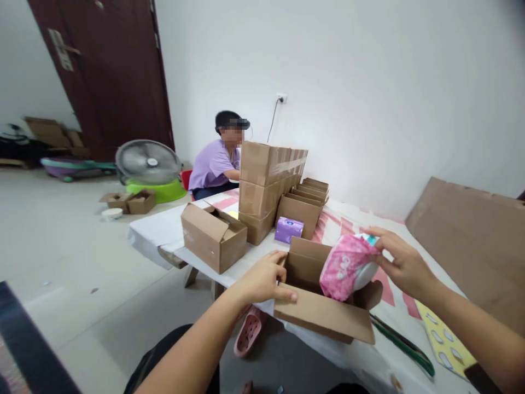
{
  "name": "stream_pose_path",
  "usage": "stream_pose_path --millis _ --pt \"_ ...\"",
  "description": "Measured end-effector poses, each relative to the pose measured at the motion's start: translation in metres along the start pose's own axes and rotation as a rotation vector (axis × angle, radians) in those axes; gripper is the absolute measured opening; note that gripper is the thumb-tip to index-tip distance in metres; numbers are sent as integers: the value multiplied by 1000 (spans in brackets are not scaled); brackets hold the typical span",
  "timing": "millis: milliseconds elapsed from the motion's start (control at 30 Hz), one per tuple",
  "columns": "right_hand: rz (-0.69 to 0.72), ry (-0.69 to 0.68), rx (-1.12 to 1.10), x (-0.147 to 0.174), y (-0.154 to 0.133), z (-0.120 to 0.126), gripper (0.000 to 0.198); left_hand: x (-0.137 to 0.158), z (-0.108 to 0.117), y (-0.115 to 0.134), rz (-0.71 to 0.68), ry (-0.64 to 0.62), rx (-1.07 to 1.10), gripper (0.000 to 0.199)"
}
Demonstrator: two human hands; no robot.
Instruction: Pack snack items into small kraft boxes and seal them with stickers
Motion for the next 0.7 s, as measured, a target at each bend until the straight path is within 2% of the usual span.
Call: stream_pose_path --millis 100,167,267,367,467,533,600,700 --pt "-365 224 -125 11 47 22 23 -12 7 -13 29 -46 -96 40" --pt "-536 379 -201 22 74 29 28 -23 13 -27 60 -79 -159 39" --pt "-666 549 -366 35 106 24 33 -39 35 -52 134 -63 -112 37" --pt "-746 641 -534 40 130 7 35 -57 66 -65 180 21 5 36" --pt "-769 706 -596 32 143 -8 35 -83 90 -54 185 105 101 41" --pt "-773 747 -639 19 147 -19 35 -105 94 -35 169 163 214 51" --pt "-770 787 -691 2 148 -33 35 -130 85 -14 148 193 356 67" --pt "-763 838 -783 -27 146 -57 35 -167 60 6 125 173 590 92"
Point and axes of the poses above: each hand's wrist, its own x-axis away from the middle knuckle, its own z-axis out of the back of the hand, y = z × x, the point moved 8 cm from there along -x, towards the middle knuckle, and after that the axes turned 7 degrees about -y, right-handed, at the moved point
